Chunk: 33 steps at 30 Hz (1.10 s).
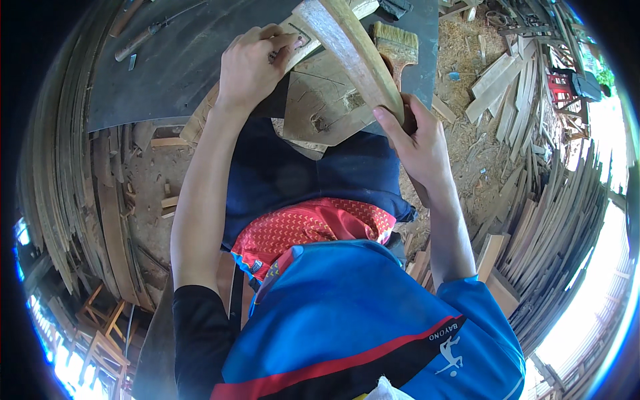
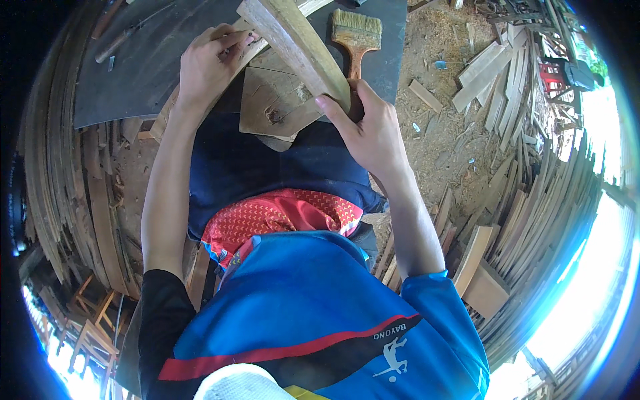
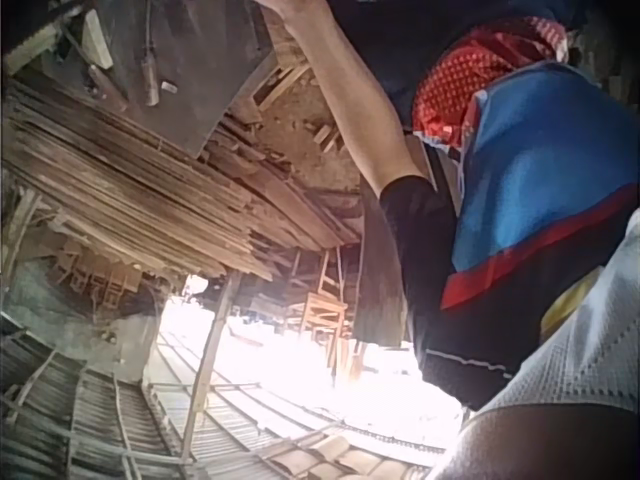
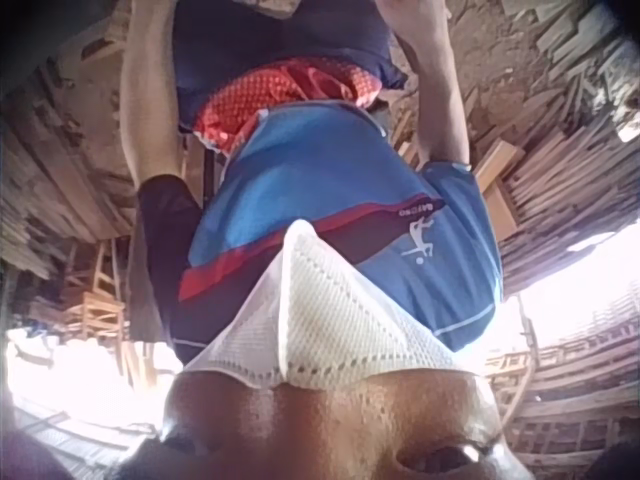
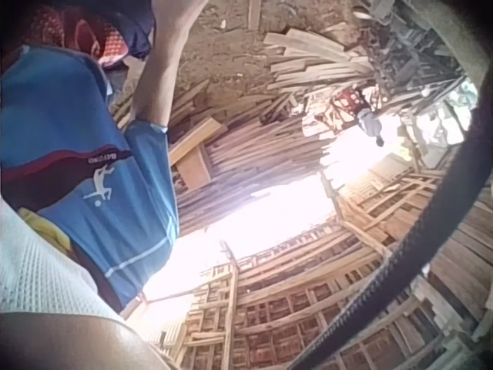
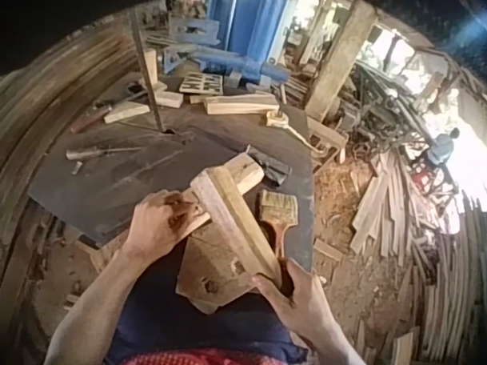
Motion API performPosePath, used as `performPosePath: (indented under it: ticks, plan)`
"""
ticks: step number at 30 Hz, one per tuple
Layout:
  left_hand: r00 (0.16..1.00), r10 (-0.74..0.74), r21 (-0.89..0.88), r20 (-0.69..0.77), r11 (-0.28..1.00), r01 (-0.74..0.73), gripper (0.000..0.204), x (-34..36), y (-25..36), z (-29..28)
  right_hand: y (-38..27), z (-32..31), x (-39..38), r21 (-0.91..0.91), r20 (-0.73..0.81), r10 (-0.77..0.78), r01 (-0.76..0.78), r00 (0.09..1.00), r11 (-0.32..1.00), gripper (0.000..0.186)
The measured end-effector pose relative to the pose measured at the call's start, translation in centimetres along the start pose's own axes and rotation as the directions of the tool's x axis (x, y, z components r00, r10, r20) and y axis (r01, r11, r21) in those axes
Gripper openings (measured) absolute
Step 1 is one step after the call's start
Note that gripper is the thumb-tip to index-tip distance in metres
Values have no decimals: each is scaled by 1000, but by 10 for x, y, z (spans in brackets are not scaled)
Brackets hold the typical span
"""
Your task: The person uses a brush to clean a small wooden piece, then picks up a chisel and a wooden mallet to carve letters into a larger wooden plank on a workbench. The person repeatedly strikes the chisel with the mallet to form the letters.
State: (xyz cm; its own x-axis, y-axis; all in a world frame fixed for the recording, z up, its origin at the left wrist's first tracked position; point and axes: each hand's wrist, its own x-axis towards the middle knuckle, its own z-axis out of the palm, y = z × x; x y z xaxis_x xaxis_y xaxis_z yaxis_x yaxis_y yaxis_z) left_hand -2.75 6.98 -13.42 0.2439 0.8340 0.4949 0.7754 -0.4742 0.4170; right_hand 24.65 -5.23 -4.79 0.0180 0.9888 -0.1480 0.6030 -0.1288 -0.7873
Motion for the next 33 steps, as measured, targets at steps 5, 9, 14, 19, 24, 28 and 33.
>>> performPosePath:
  ticks: [5, 9, 14, 19, 24, 28, 33]
  plan:
    - [1000, -7, -38, -14, 999, 7, 15, 0, 1, 0, -1, 0, -4, -10, 9, 16, -16, 1000, 1000, 51]
    - [1000, 27, -100, -15, 995, -28, 13, 2, -1, -1, -6, 2, -10, 82, -13, 22, -21, 1000, 996, 52]
    - [999, 49, -78, -16, 996, -50, 13, 3, -1, -2, -10, 2, -9, 102, -7, 37, -36, 999, 994, 51]
    - [998, 34, -114, -43, 993, -39, 11, 2, -1, 0, -17, 1, -13, 21, -5, 7, -7, 1000, 1000, 49]
    - [999, 31, -35, -30, 999, -32, 11, 0, 2, -3, -8, 14, -22, -151, -36, -121, 115, 992, 982, 47]
    - [999, -2, -21, -35, 1000, 1, 11, 2, 3, -2, -18, 9, -24, -116, -82, -68, 59, 994, 992, 46]
    - [1000, 11, -24, -12, 1000, -12, 12, 1, 3, -5, -3, 9, -18, -295, 18, -125, 124, 992, 947, 42]
